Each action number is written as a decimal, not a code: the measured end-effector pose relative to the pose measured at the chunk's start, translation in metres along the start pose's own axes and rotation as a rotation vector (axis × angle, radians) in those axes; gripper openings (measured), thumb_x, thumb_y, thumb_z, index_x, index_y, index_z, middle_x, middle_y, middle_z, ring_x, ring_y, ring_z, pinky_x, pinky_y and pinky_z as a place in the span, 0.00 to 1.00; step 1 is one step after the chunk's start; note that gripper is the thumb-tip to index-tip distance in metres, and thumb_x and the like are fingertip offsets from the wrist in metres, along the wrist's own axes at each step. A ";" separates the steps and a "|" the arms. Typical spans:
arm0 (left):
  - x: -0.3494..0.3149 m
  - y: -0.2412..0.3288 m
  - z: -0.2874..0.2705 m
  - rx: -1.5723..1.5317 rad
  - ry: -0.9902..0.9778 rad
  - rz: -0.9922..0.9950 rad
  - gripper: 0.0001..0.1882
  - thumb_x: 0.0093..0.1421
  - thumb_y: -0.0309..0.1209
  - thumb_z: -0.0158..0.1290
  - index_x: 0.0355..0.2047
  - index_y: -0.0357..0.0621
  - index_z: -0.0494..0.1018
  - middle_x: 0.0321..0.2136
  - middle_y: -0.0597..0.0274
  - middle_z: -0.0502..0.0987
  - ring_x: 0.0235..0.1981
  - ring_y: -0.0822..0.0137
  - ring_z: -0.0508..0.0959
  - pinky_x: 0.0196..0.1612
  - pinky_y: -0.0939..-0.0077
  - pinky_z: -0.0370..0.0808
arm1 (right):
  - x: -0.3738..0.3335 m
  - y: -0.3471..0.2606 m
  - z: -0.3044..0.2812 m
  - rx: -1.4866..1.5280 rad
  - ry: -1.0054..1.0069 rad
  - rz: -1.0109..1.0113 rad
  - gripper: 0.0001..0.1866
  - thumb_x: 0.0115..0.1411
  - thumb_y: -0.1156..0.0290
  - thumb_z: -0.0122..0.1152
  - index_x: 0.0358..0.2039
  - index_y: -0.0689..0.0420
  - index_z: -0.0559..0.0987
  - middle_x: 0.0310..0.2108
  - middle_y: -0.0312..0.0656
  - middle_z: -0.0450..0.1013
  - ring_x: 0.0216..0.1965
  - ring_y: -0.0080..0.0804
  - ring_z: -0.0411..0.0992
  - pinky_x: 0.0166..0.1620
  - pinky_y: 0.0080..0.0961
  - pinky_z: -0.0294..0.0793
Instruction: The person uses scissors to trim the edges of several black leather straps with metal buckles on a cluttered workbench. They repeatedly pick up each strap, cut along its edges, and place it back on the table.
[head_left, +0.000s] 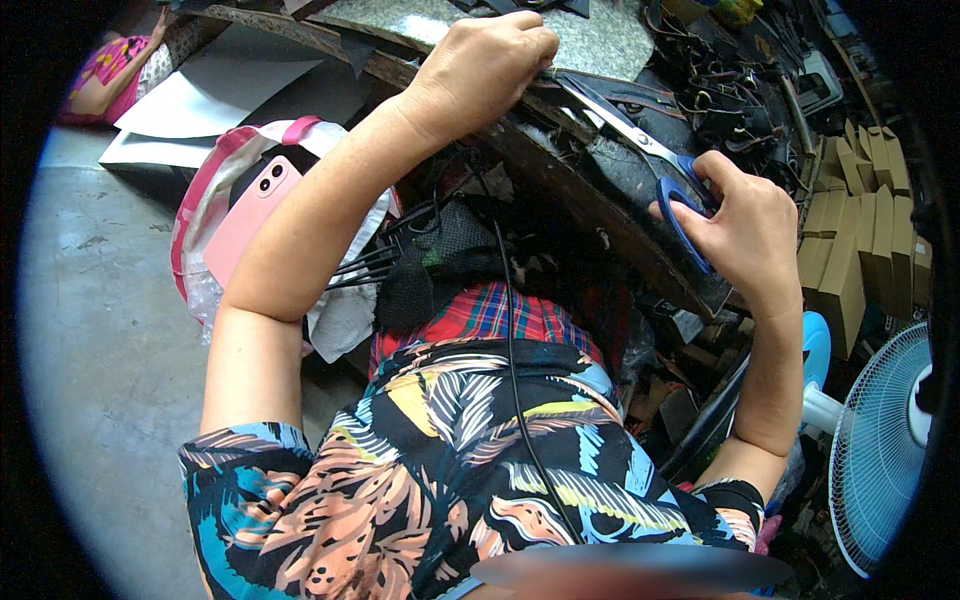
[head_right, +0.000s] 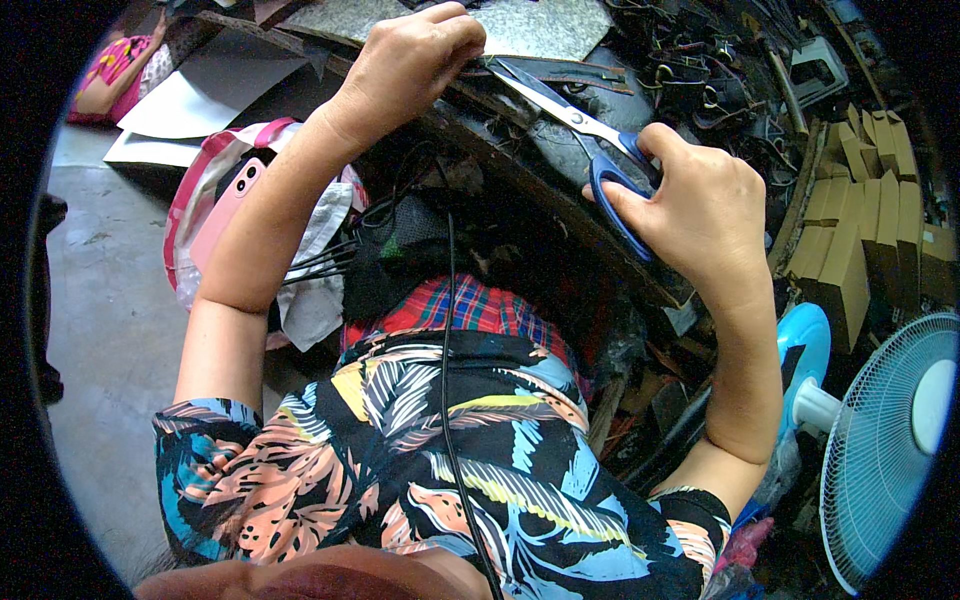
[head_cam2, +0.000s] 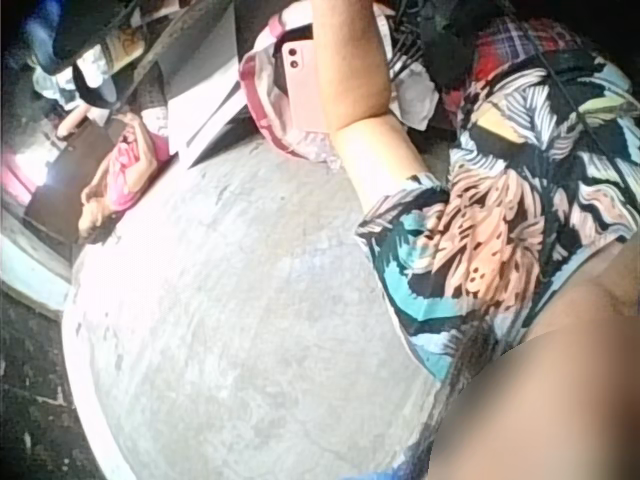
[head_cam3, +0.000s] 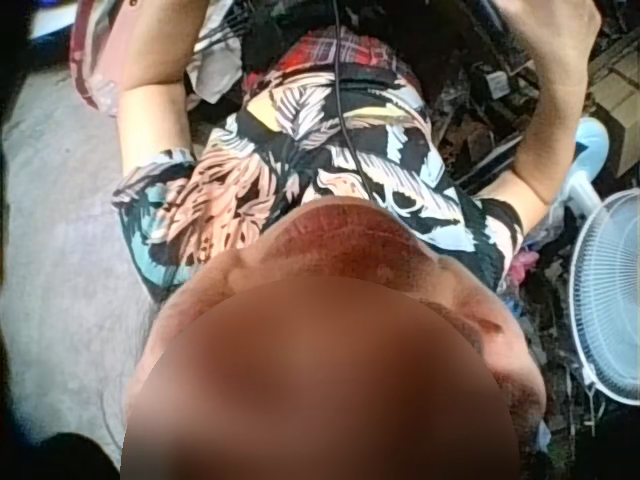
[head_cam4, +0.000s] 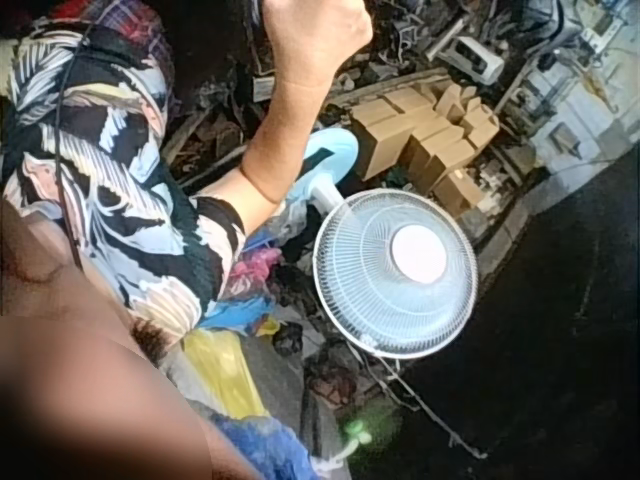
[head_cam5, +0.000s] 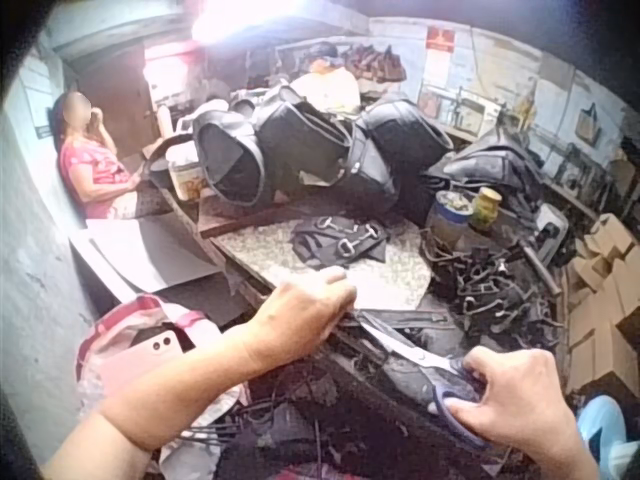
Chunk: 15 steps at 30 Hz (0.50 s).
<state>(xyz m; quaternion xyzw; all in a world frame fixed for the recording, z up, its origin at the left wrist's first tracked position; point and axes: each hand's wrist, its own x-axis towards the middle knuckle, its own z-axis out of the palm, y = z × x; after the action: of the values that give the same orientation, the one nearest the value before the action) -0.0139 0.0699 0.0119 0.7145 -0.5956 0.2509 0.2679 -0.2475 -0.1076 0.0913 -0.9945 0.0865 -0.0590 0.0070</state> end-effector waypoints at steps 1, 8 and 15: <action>0.000 0.000 -0.002 -0.015 -0.059 -0.018 0.06 0.56 0.25 0.56 0.35 0.41 0.74 0.32 0.54 0.75 0.35 0.51 0.79 0.38 0.62 0.77 | 0.001 -0.001 0.002 -0.003 0.012 -0.012 0.19 0.49 0.54 0.74 0.36 0.52 0.81 0.22 0.43 0.78 0.25 0.38 0.80 0.30 0.32 0.75; 0.000 0.000 -0.006 -0.104 -0.118 -0.108 0.05 0.58 0.25 0.53 0.35 0.38 0.71 0.32 0.50 0.73 0.34 0.45 0.77 0.37 0.57 0.74 | 0.001 -0.003 0.015 -0.057 0.061 -0.057 0.17 0.50 0.55 0.73 0.32 0.52 0.79 0.22 0.43 0.78 0.26 0.42 0.79 0.31 0.38 0.77; 0.015 -0.006 -0.005 -0.194 -0.325 -0.043 0.12 0.59 0.26 0.50 0.42 0.37 0.76 0.45 0.42 0.72 0.45 0.43 0.76 0.46 0.58 0.74 | 0.002 -0.001 0.000 0.042 0.033 -0.041 0.22 0.48 0.51 0.74 0.33 0.55 0.80 0.19 0.42 0.76 0.21 0.38 0.77 0.28 0.30 0.72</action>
<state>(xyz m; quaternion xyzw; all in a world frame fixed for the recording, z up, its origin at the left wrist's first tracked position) -0.0053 0.0640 0.0253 0.7292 -0.6368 0.0678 0.2411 -0.2457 -0.1070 0.0912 -0.9946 0.0648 -0.0773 0.0251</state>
